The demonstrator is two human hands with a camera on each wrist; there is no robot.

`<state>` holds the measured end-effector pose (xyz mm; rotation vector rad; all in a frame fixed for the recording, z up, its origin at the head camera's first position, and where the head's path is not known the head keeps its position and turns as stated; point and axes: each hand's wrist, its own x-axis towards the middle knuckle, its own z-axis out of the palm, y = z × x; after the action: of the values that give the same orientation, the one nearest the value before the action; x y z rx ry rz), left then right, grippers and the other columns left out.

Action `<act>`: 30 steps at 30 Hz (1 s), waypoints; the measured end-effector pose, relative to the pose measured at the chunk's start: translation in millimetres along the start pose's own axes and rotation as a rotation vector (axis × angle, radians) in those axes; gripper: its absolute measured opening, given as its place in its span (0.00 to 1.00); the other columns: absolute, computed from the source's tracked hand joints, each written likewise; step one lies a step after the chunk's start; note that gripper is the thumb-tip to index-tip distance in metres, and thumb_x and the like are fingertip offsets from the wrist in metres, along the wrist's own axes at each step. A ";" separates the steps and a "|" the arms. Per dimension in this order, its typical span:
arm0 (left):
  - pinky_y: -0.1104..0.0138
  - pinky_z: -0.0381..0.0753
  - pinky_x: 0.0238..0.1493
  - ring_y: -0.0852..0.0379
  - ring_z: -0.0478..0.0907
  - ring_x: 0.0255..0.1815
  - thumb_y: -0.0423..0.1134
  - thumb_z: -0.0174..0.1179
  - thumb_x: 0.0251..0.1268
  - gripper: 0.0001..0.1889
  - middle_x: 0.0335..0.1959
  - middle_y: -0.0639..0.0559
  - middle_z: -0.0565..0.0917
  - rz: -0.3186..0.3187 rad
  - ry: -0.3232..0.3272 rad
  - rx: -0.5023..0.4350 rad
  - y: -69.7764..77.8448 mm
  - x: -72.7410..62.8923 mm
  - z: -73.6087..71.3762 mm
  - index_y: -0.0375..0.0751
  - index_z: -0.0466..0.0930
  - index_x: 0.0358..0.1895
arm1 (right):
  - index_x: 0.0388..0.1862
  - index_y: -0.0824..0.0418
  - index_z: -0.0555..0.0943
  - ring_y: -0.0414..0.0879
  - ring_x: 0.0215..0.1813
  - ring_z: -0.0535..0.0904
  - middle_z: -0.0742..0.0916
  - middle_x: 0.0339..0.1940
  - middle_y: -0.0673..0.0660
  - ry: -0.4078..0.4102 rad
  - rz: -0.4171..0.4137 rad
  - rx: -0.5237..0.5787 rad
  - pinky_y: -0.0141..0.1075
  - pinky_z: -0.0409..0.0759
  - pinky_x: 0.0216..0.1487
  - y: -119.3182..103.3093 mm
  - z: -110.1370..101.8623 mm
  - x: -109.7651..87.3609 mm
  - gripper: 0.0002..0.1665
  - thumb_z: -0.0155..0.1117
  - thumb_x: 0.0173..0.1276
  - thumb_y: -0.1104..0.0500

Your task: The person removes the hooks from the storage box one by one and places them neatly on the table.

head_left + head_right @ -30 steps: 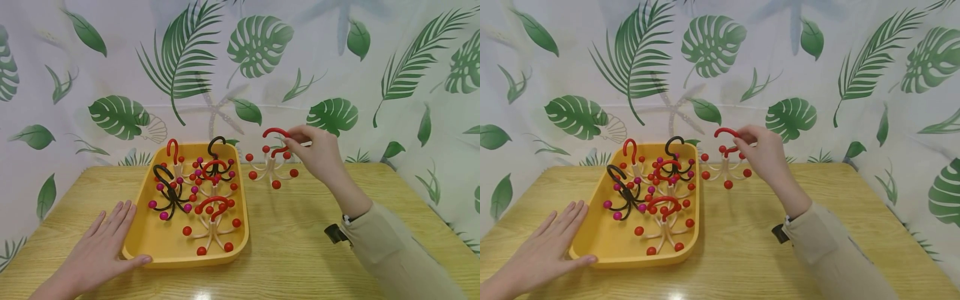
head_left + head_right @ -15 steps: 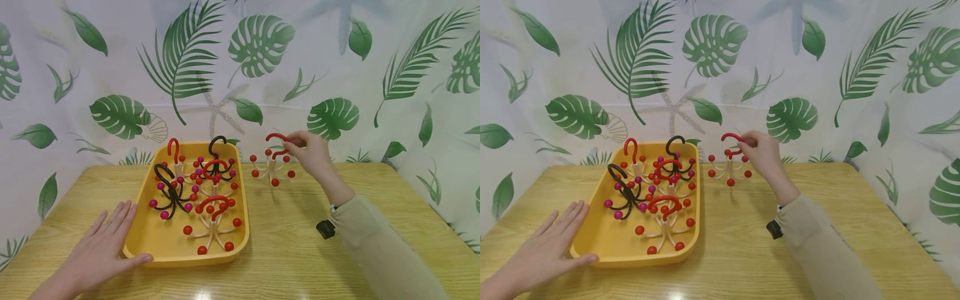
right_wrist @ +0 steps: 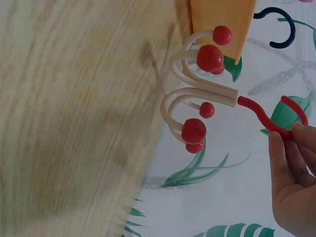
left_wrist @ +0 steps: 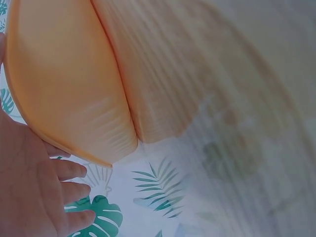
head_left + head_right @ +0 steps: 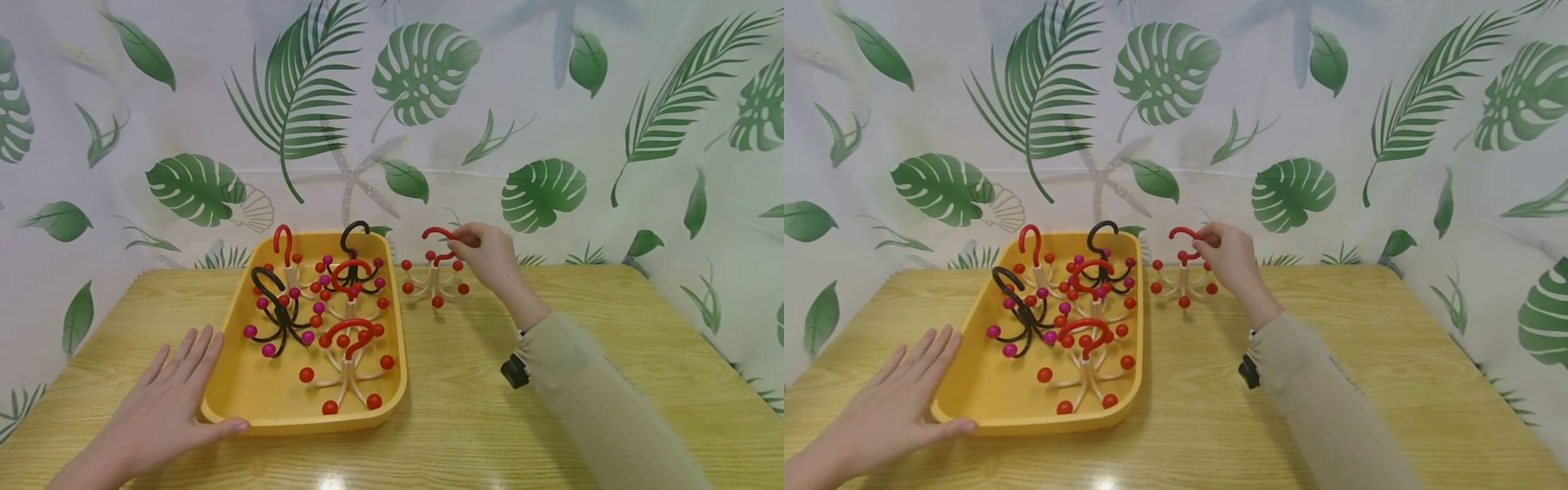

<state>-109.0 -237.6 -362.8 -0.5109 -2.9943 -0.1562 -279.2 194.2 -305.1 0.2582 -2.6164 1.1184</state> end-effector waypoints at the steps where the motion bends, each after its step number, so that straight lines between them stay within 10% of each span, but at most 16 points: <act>1: 0.59 0.16 0.69 0.39 0.39 0.76 0.79 0.50 0.50 0.62 0.76 0.37 0.43 -0.002 0.001 -0.003 0.1 -0.1 0.1 0.36 0.38 0.76 | 0.44 0.65 0.82 0.51 0.38 0.82 0.87 0.36 0.60 0.000 0.000 -0.001 0.39 0.79 0.39 0.4 1.3 -0.2 0.11 0.63 0.68 0.59; 12: 0.44 0.26 0.69 0.40 0.27 0.76 0.80 0.50 0.47 0.64 0.77 0.38 0.39 -0.036 -0.012 -0.025 2.1 1.2 1.0 0.37 0.37 0.76 | 0.44 0.66 0.82 0.53 0.40 0.82 0.87 0.38 0.61 0.008 -0.010 -0.001 0.44 0.80 0.44 1.5 10.1 -0.3 0.11 0.64 0.67 0.60; 30: 0.47 0.21 0.69 0.39 0.32 0.76 0.78 0.51 0.49 0.64 0.77 0.38 0.39 -0.045 -0.028 -0.066 1.7 2.1 3.6 0.36 0.35 0.76 | 0.48 0.67 0.82 0.53 0.42 0.83 0.87 0.40 0.61 -0.004 -0.015 -0.024 0.45 0.81 0.44 5.7 14.7 -2.9 0.13 0.62 0.68 0.60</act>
<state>-110.7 -234.9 -366.0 -0.4560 -3.0385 -0.2548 -280.8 187.5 -319.5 0.2752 -2.6254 1.0817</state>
